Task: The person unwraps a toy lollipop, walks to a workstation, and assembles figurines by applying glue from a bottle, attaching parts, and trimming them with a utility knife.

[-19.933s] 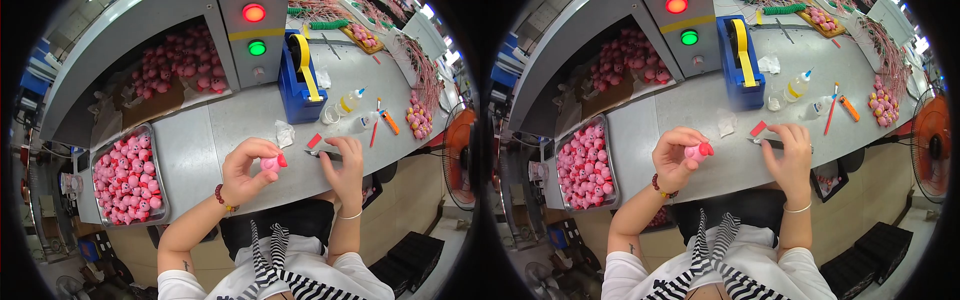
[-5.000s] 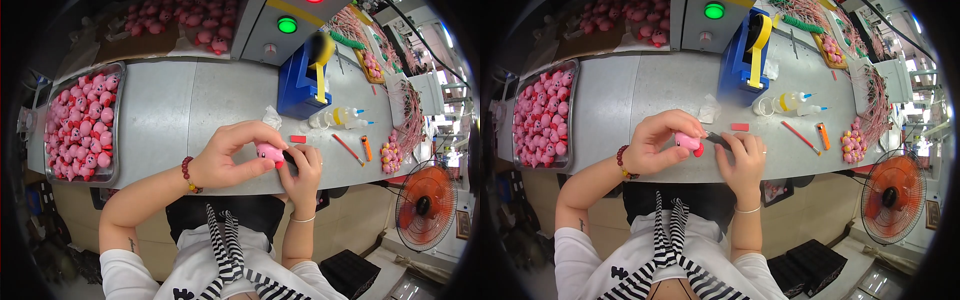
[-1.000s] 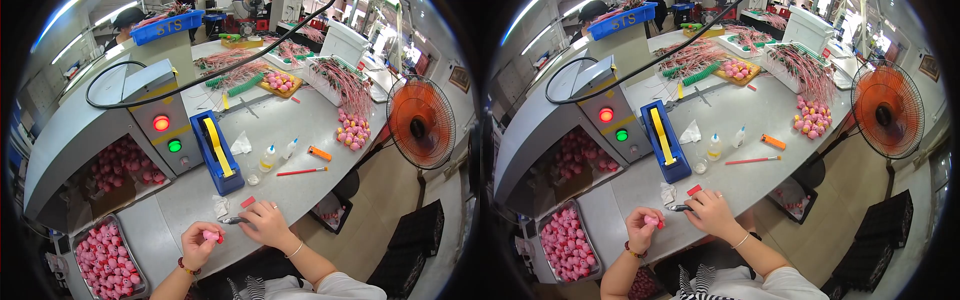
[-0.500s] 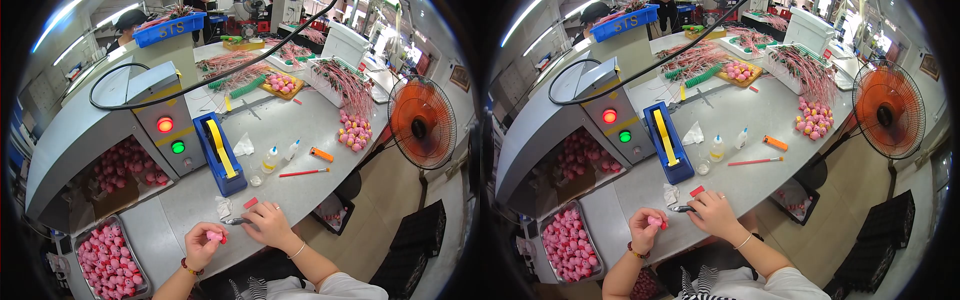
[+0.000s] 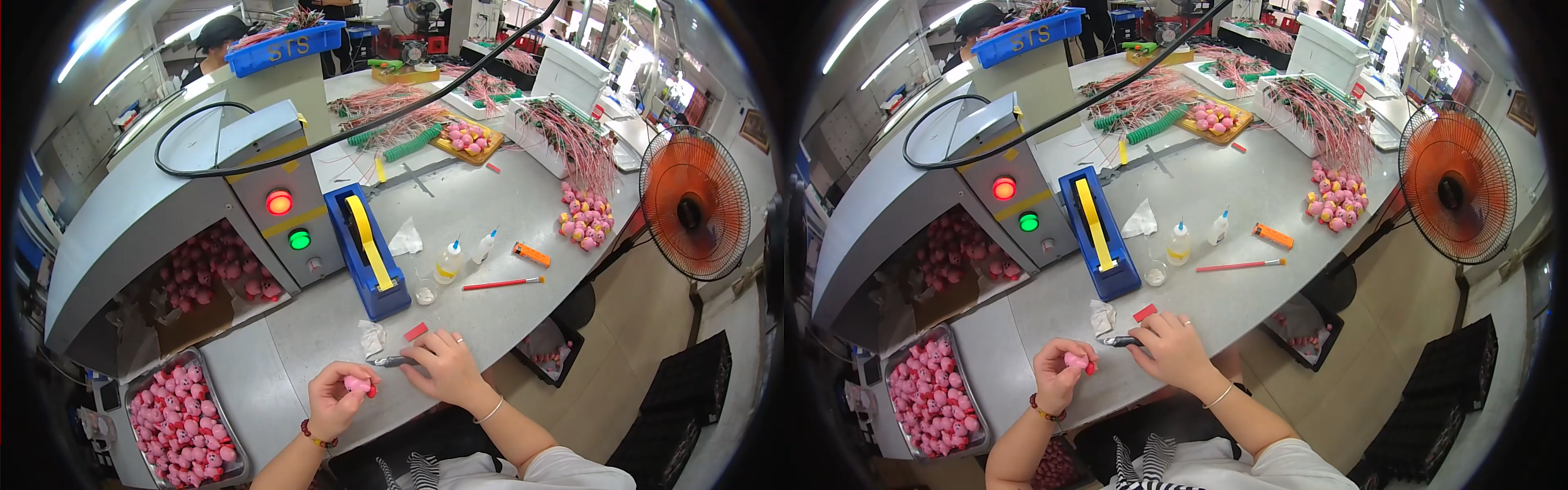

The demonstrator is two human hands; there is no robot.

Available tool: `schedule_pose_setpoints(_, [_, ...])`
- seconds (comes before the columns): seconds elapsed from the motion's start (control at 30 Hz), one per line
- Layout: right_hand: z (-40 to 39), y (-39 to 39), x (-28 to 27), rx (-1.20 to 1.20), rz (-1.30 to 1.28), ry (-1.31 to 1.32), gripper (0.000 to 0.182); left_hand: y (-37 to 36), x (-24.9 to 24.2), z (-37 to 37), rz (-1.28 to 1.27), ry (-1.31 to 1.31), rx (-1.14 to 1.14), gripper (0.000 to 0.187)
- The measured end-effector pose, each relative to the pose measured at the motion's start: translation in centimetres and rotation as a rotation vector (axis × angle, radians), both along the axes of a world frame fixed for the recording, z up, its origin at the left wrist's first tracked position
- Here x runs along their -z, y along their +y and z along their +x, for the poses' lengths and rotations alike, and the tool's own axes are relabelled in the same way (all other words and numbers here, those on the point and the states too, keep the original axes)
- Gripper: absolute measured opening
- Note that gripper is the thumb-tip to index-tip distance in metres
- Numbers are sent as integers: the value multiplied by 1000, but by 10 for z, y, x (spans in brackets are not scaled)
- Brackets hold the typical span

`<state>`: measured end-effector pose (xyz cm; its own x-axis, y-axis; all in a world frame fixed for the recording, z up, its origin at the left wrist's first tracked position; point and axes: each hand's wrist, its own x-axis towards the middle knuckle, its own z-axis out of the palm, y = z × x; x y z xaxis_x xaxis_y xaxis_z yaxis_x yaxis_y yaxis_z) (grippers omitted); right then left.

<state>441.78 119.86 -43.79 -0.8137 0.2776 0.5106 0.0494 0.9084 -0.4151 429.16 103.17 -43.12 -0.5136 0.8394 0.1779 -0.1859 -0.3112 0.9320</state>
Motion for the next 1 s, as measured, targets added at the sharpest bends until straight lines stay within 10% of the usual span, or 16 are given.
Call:
schedule_pose_setpoints(0.57, [-1,-1,-1,11,0,-19,20,0,-3,-1,-27,-8,11,16])
schedule_pose_setpoints(1.0, [15,108,-4,490,-365,671,40,1,-2,-6,39,-13,-51,15])
